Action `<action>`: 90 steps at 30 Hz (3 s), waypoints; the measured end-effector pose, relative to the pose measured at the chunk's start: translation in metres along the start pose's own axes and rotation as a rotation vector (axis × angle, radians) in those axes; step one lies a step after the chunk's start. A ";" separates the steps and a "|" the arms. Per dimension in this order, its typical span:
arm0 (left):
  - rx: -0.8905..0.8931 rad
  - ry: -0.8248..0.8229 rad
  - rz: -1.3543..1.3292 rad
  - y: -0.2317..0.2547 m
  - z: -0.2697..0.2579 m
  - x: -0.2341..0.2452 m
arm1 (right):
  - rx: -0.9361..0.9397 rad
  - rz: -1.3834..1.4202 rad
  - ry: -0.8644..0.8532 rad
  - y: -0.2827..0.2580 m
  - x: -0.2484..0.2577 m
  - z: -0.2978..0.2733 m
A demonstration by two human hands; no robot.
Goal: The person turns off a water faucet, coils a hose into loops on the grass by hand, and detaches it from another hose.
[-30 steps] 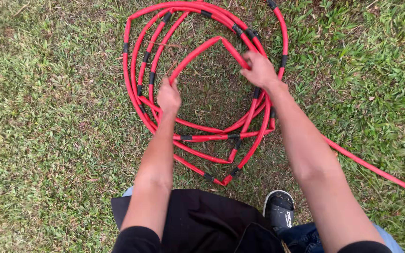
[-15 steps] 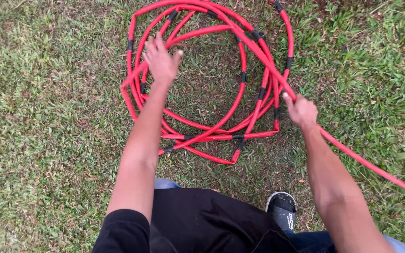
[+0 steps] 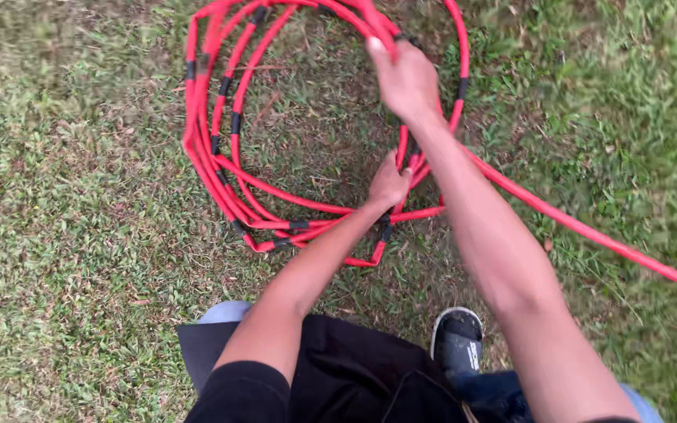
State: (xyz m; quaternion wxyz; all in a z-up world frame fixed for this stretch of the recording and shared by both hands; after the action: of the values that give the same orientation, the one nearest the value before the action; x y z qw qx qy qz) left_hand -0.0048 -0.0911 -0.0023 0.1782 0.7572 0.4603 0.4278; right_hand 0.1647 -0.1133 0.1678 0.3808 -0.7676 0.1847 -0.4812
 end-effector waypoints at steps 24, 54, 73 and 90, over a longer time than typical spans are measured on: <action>-0.566 0.003 0.324 0.117 -0.068 -0.053 | -0.620 -0.361 -0.060 0.344 0.056 -0.233; -0.539 -0.086 0.564 0.149 -0.027 -0.153 | -0.634 -0.614 -0.198 0.228 0.295 -0.338; 0.010 -0.058 -1.088 0.034 -0.092 -0.119 | 0.515 -0.360 -0.753 -0.061 0.028 -0.160; -0.285 0.839 -0.525 -0.051 -0.051 0.080 | 0.354 0.398 -1.009 0.006 -0.086 -0.067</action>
State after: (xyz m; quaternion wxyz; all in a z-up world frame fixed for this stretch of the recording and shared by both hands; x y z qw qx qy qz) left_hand -0.0570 -0.0039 0.0317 0.1809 0.3477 0.6040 0.6940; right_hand 0.0663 -0.0885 0.1284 0.6281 -0.7772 0.0374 0.0026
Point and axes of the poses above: each hand's wrist, its own z-axis towards the middle knuckle, its own x-axis out of the back of the hand, y = z × x, the point moved 1 cm from there along z, towards the middle knuckle, and after that the axes turned 15 degrees about -y, right-handed, at the moved point
